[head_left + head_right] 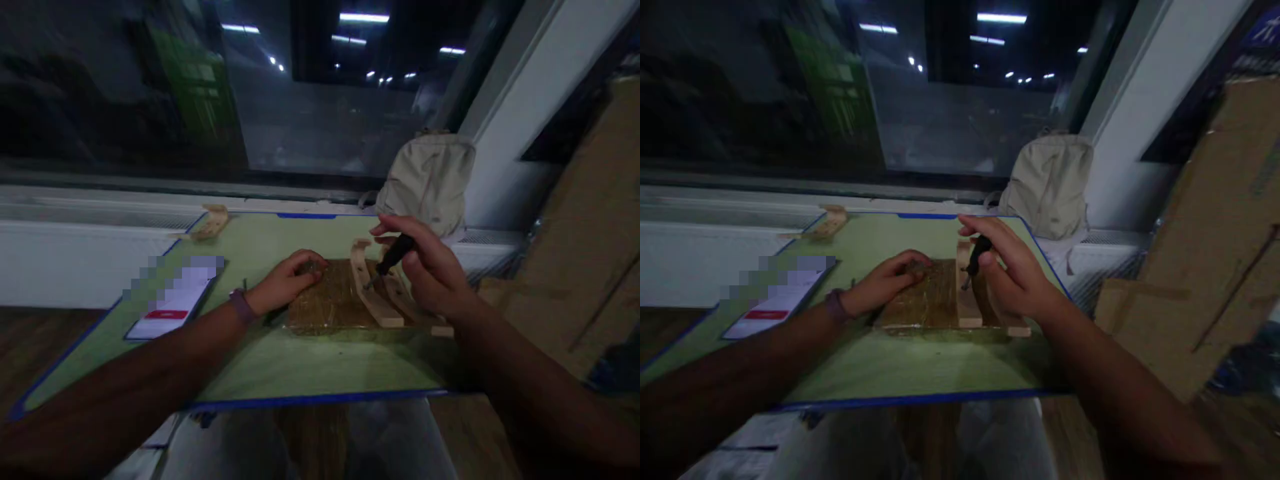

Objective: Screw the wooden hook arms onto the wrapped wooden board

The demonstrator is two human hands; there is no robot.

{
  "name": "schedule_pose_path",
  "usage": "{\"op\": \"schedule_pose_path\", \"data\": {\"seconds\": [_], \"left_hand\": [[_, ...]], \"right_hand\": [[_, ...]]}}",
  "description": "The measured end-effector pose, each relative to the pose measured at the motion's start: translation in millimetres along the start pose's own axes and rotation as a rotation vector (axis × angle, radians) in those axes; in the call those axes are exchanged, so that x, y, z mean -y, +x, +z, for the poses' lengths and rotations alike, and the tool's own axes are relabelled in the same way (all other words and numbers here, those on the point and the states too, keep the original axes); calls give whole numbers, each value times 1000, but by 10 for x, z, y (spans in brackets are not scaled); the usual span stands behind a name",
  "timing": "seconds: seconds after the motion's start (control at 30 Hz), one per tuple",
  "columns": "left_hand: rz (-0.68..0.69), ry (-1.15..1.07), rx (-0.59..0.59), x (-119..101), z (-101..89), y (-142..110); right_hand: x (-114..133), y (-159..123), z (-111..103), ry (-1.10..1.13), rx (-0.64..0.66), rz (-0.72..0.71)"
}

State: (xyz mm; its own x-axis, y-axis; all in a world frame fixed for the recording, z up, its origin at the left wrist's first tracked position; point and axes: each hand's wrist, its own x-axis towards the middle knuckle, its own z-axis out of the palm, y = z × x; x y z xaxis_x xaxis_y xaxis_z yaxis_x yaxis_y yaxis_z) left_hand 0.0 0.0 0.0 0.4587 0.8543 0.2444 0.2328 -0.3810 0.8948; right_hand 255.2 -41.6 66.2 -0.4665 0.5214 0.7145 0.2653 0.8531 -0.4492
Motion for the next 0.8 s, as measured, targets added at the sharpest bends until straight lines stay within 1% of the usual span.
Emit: {"op": "schedule_pose_path", "data": {"seconds": [0.1,0.17,0.23,0.3,0.37,0.4,0.47,0.53,0.6,0.67,0.73,0.8], "left_hand": [[0,-16,5,5,9,-15],[7,-23,5,10,11,-20],[18,-29,-2,14,10,-19],[25,-35,-5,16,11,-15],[26,-39,-3,12,12,-11],[24,-38,0,9,13,-9],[20,-32,0,3,14,-8],[16,-25,-3,0,14,-10],[15,-24,0,2,13,-12],[17,-29,4,10,13,-13],[15,-37,4,18,14,-13],[13,-42,1,22,16,-11]], "right_hand": [[51,3,1,155,25,52],[41,-2,10,192,-26,68],[2,-9,8,126,-117,62],[-33,-8,-15,-50,-173,30],[-33,5,-48,-201,-160,-35],[-18,14,-61,-227,-132,-62],[32,31,-64,-182,-70,-74],[79,38,-35,-62,-50,-26],[89,33,6,59,-86,32],[56,21,29,114,-148,73],[-3,6,23,78,-228,73],[-51,-2,-4,-20,-279,19]]}}
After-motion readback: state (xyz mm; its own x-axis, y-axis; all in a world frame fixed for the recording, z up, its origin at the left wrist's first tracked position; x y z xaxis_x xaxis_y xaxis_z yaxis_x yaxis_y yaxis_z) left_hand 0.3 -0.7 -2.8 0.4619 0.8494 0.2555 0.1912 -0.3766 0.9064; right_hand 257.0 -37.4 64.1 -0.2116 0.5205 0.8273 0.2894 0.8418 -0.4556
